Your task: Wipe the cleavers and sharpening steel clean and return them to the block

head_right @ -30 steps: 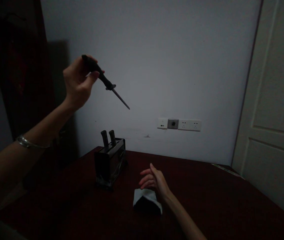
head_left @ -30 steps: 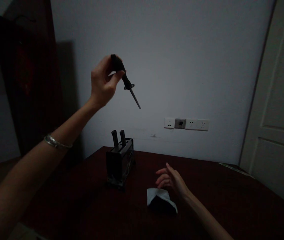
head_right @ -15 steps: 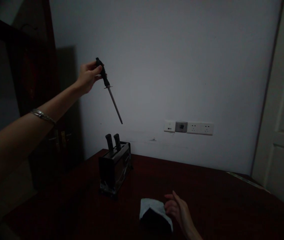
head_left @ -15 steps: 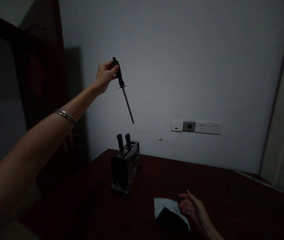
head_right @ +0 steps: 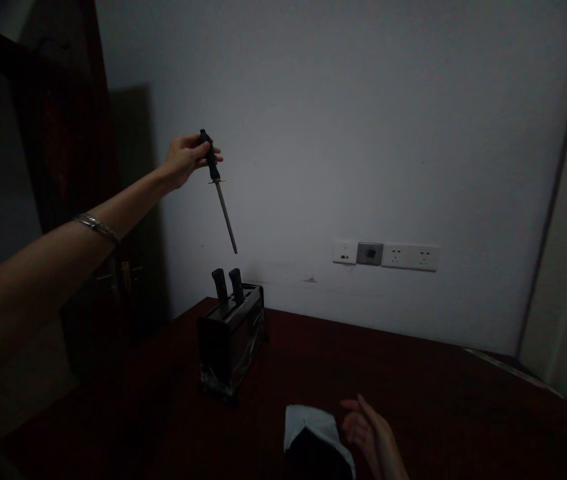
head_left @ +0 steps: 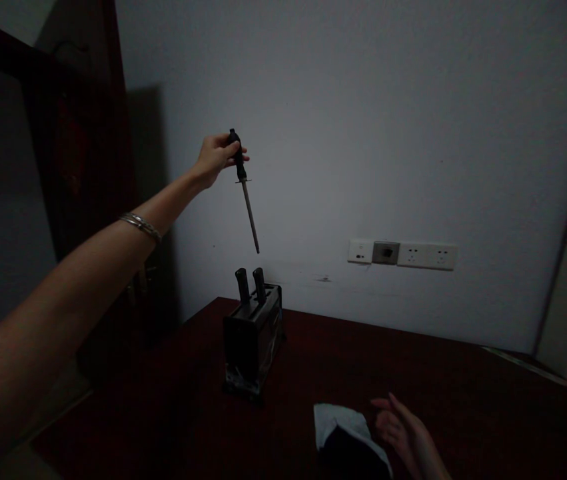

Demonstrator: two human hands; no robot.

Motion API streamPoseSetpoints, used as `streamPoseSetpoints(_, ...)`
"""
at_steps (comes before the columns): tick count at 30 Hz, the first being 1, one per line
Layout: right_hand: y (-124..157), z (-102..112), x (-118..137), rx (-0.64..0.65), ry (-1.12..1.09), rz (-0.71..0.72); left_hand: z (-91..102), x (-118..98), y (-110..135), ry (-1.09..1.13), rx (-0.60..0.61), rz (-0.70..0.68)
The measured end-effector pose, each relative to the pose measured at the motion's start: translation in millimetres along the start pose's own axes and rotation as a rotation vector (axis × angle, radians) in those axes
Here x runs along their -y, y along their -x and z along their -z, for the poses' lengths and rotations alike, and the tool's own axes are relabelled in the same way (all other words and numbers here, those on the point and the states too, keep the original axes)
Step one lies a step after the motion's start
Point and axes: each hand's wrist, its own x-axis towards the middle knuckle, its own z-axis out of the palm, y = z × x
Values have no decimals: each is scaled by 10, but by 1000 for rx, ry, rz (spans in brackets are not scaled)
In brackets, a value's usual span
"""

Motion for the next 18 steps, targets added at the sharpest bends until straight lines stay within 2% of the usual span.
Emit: streamPoseSetpoints(18, -29, 35, -18, 4, -43, -34, -151, 553, 325, 97, 48, 132)
